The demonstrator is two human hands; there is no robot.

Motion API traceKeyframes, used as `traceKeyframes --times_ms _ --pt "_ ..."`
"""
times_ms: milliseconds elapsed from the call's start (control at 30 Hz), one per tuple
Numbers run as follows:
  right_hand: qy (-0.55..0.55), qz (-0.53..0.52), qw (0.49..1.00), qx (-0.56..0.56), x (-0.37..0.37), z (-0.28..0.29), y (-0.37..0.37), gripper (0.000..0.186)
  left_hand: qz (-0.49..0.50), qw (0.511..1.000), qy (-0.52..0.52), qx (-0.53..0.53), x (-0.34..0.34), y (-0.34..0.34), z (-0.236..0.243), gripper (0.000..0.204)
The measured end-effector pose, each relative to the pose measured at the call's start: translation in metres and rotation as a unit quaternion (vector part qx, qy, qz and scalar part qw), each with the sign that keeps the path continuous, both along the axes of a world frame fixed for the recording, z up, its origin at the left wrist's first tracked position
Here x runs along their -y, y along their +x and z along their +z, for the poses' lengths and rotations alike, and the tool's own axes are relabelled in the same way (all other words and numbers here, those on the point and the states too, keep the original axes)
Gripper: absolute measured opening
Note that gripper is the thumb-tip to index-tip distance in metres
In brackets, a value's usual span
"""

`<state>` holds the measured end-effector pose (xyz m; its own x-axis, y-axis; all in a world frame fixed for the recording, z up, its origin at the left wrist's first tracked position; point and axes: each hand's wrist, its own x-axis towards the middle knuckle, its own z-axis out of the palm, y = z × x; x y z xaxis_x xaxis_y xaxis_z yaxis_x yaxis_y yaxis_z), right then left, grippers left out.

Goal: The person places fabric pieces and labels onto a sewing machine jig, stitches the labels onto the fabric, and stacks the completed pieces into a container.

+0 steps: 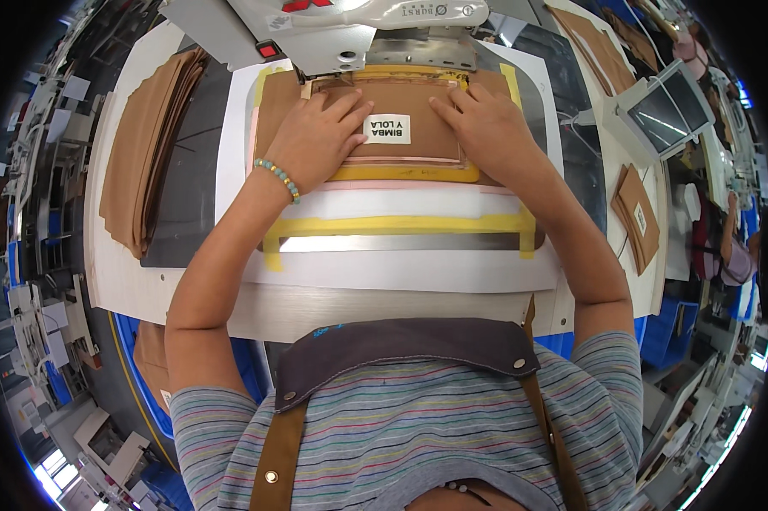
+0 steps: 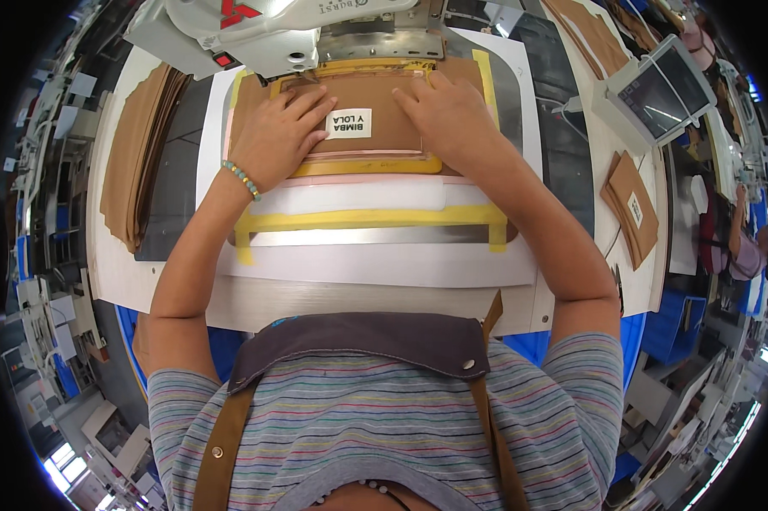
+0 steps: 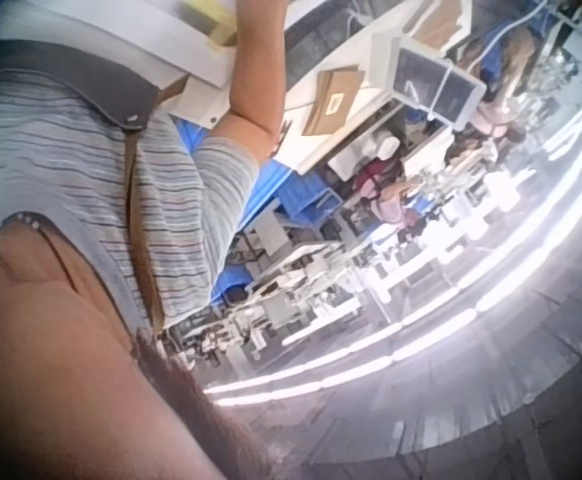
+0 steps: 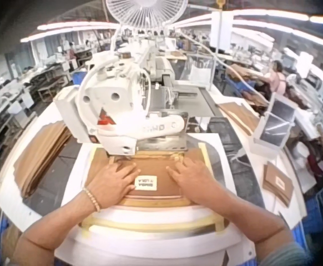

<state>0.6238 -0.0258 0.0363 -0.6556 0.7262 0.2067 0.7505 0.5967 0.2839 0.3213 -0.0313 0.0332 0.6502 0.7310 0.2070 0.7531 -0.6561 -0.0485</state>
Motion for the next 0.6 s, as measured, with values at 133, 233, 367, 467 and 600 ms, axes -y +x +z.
traceKeyframes --times_ms 133,233,367,467,600 --pt "-0.006 0.022 1.0 -0.02 -0.004 0.0 -0.009 0.05 0.058 0.997 -0.057 -0.004 0.006 0.004 0.013 0.047" --pt "0.004 0.033 0.999 -0.02 -0.005 -0.001 -0.016 0.049 0.062 0.996 -0.047 -0.034 0.004 0.008 0.015 0.047" --pt "0.008 0.06 0.997 -0.049 -0.009 -0.005 -0.025 0.046 -0.004 0.995 -0.098 0.015 0.0 0.015 0.007 0.044" --pt "0.03 0.081 0.995 -0.053 -0.012 -0.008 -0.034 0.042 -0.065 0.996 -0.043 0.043 0.001 0.015 -0.01 0.043" --pt "0.012 0.074 0.996 -0.045 -0.012 -0.005 -0.047 0.04 -0.082 0.992 -0.018 0.092 0.001 0.013 -0.012 0.04"
